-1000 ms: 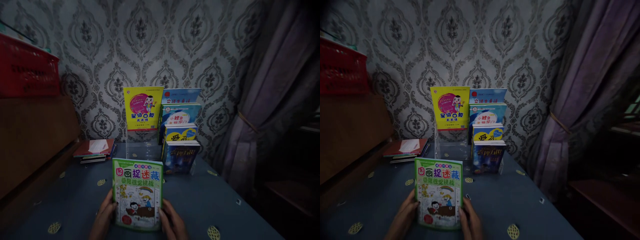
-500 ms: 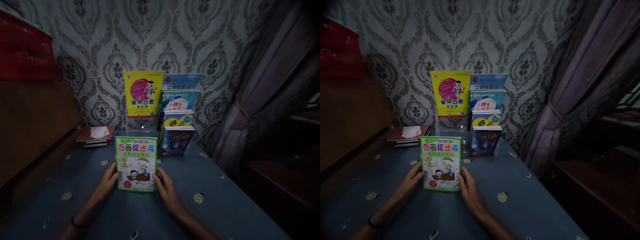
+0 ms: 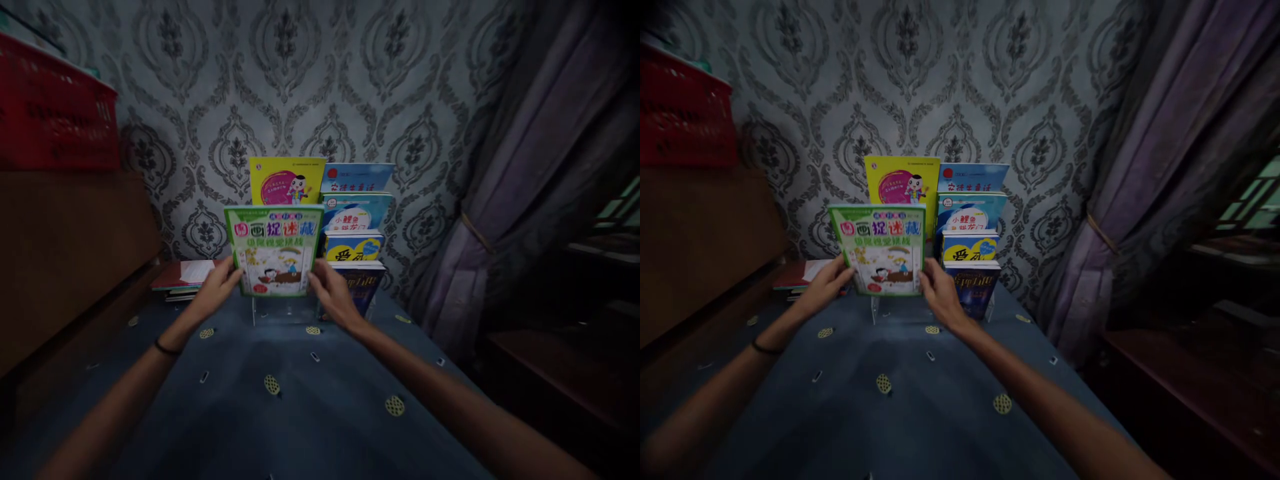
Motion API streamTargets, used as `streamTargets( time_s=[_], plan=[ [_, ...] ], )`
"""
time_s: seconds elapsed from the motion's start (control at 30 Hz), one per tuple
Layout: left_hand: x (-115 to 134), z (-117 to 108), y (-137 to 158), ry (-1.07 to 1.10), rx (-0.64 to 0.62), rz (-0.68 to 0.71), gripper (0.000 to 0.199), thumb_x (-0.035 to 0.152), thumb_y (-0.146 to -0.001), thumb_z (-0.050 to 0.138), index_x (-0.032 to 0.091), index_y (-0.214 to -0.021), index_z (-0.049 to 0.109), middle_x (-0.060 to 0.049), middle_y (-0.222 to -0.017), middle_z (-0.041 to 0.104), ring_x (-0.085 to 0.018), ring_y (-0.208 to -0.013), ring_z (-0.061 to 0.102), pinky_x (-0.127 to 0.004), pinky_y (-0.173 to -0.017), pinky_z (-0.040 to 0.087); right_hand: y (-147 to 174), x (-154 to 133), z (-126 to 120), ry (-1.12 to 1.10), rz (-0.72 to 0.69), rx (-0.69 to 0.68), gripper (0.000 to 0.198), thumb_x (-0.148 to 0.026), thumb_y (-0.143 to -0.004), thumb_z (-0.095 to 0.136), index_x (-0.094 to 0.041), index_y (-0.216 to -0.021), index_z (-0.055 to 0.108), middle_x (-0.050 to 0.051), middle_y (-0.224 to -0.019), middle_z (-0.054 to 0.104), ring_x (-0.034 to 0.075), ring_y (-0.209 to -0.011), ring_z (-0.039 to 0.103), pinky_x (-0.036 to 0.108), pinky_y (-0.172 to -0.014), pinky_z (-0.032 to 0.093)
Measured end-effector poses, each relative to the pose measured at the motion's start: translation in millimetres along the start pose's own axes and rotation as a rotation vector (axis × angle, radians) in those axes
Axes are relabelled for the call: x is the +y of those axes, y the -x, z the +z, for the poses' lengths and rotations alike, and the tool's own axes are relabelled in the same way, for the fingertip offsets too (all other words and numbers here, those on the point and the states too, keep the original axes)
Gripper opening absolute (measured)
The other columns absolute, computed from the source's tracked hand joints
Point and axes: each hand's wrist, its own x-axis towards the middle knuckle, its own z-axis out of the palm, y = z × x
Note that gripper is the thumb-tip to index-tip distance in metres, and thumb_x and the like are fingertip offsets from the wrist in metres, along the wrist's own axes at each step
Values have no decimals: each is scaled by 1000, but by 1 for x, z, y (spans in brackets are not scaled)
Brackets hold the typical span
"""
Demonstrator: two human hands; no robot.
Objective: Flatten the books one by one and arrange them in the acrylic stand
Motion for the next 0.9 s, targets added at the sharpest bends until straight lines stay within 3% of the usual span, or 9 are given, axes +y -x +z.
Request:
streamTargets(
  time_s=[0.17, 0.3, 0.53, 0.9],
  plan=[
    [28, -9, -80, -184, 74, 285, 27, 33, -92, 60, 12, -108, 67, -7, -102, 72, -21, -93, 64, -33, -89, 54, -81, -17, -31, 237, -214, 119, 15, -34, -95, 48, -23, -85, 52, 0, -77, 56, 17, -71, 52, 31, -70, 44],
    [26, -5, -115, -123, 141, 329, 19, 32, -91, 61, 18, -103, 65, -3, -95, 70, -18, -84, 66, -27, -74, 57, -115, -22, -40, 428, -323, 222, 14, -29, -94, 49, -24, -81, 49, 1, -79, 57, 20, -75, 51, 34, -74, 44],
    [-10, 8, -124, -11, 137, 214, 20, 31, -87, 60, 18, -102, 64, -3, -96, 73, -19, -87, 68, -28, -69, 61, -126, -6, -36, 586, -278, 264, 10, -26, -91, 50, -25, -81, 50, 5, -82, 60, 24, -80, 55, 38, -77, 46],
    [-46, 10, -123, -2, 123, 137, 31, 37, -82, 61, 17, -106, 65, -5, -103, 74, -22, -92, 69, -30, -69, 61, -123, 17, -21, 485, -105, 127, 8, -19, -89, 49, -22, -92, 56, 7, -84, 66, 26, -85, 65, 39, -77, 53]
  ],
)
